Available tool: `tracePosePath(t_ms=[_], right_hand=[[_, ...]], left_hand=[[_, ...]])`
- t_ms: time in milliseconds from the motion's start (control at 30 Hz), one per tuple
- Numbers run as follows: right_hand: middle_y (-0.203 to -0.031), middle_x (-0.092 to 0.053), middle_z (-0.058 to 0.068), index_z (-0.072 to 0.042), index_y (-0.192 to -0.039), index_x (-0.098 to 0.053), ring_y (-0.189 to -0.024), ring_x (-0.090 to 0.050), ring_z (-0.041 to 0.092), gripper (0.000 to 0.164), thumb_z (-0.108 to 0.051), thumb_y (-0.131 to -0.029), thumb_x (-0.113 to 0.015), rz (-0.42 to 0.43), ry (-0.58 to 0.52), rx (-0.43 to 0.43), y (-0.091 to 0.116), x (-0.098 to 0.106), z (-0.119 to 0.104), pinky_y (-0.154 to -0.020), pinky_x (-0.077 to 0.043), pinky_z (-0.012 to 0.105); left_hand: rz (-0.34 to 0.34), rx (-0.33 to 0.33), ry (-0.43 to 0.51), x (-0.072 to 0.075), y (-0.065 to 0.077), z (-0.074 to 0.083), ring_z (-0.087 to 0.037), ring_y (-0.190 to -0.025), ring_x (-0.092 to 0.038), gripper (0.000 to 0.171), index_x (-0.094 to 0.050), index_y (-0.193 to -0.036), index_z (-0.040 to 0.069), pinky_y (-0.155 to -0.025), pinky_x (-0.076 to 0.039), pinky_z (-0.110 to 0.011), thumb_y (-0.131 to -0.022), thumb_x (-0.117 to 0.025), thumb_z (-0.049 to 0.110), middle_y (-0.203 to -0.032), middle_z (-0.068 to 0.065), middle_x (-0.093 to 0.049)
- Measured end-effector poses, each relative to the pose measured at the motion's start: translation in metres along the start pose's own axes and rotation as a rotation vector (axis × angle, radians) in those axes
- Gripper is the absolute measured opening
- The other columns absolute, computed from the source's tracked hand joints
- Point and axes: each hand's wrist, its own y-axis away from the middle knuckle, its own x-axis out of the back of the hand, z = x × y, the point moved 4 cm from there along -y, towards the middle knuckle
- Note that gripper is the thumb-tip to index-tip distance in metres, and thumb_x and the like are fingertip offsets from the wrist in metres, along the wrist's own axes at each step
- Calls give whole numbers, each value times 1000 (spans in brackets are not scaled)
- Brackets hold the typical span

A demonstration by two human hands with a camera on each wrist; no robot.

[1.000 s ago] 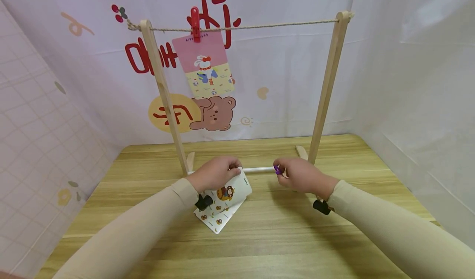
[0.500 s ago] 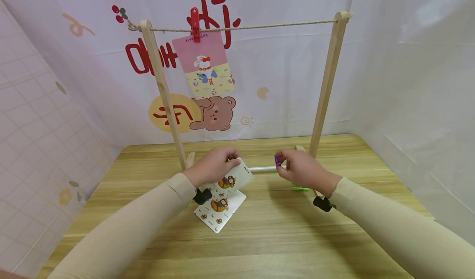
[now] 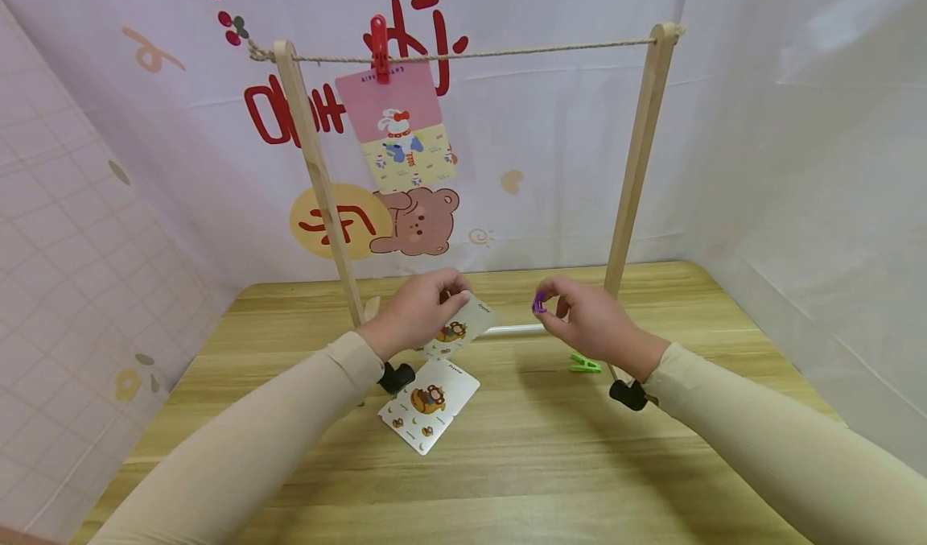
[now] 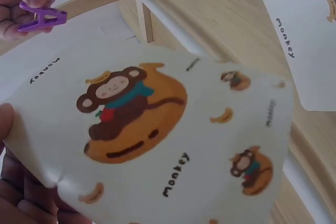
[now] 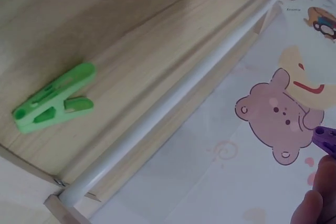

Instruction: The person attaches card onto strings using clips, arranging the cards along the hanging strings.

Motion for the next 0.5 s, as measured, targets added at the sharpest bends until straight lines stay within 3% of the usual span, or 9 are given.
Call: tracePosePath(t_ms=[300, 500], right_hand=[[-92, -74, -2, -13, -106, -72, -59, -54, 5, 15, -9, -94, -80, 90, -65, 56, -5, 9, -7, -50, -44, 24], [-94, -74, 0, -11, -107, -72, -58, -53, 5, 17, -7, -93, -80, 149, -84, 81, -7, 16, -12, -49, -43, 24]], left_hand=[[71, -16, 17, 6, -4, 7, -17, -75, -57, 13, -69, -111, 13, -70, -51, -34, -109, -59, 21, -89, -4, -63], [122, -43, 11, 8, -8, 11, -19, -90, -60, 15, -71, -113, 9, -83, -54, -35, -108, -61, 18, -102, -5, -66]])
